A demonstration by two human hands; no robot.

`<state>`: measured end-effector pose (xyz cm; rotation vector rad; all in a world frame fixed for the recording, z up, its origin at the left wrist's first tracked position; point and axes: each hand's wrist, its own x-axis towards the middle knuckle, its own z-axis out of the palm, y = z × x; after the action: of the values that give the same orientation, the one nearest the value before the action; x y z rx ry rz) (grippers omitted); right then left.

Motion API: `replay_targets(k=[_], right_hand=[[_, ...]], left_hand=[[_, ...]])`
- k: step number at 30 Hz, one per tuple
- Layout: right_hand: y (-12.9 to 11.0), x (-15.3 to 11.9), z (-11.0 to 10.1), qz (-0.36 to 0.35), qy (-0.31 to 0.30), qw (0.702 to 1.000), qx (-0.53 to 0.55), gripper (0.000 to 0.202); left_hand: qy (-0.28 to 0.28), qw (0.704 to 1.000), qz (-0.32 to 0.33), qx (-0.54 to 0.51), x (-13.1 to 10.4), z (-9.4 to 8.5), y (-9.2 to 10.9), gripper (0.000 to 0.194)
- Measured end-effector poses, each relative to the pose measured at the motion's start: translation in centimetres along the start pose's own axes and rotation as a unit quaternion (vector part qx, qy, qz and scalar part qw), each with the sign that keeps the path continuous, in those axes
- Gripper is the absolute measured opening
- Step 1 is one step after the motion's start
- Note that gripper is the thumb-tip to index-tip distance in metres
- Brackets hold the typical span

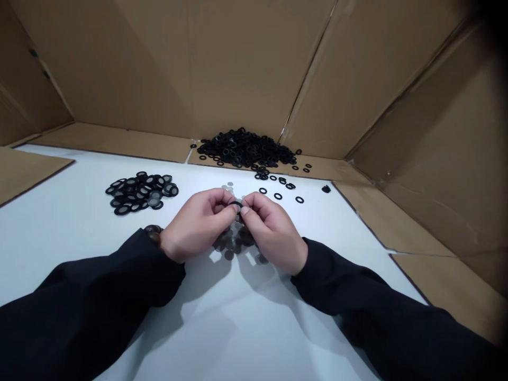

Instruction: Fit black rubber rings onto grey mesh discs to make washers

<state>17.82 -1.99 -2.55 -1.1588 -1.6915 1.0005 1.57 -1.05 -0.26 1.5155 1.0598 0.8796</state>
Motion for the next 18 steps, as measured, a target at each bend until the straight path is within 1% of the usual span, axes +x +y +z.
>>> replay_targets(k=[6,9,12,16,18], right_hand=[[0.29,0.0,0.18,0.002,0.014,0.999,0.037,0.019],[0.42,0.05,0.17,0.0,0.021,0.998,0.058,0.021],[0.52,0.11,0.1,0.011,0.008,0.996,0.088,0.023],[0.66,0.13,-0.03,0.021,-0.009,0.995,0.093,0.023],[0.65,0.12,-0.07,0.022,-0.011,0.996,0.083,0.02]], left_hand=[[0.003,1.0,-0.009,0.006,-0.04,-0.08,0.14,0.014],[-0.013,1.0,-0.004,0.017,-0.05,-0.07,-0.02,0.016],[-0.034,0.999,0.002,0.018,-0.07,-0.02,-0.15,0.018],[-0.003,1.0,0.006,0.022,-0.12,-0.13,0.01,0.013],[-0.002,1.0,0.009,0.03,-0.14,-0.23,0.09,0.011]])
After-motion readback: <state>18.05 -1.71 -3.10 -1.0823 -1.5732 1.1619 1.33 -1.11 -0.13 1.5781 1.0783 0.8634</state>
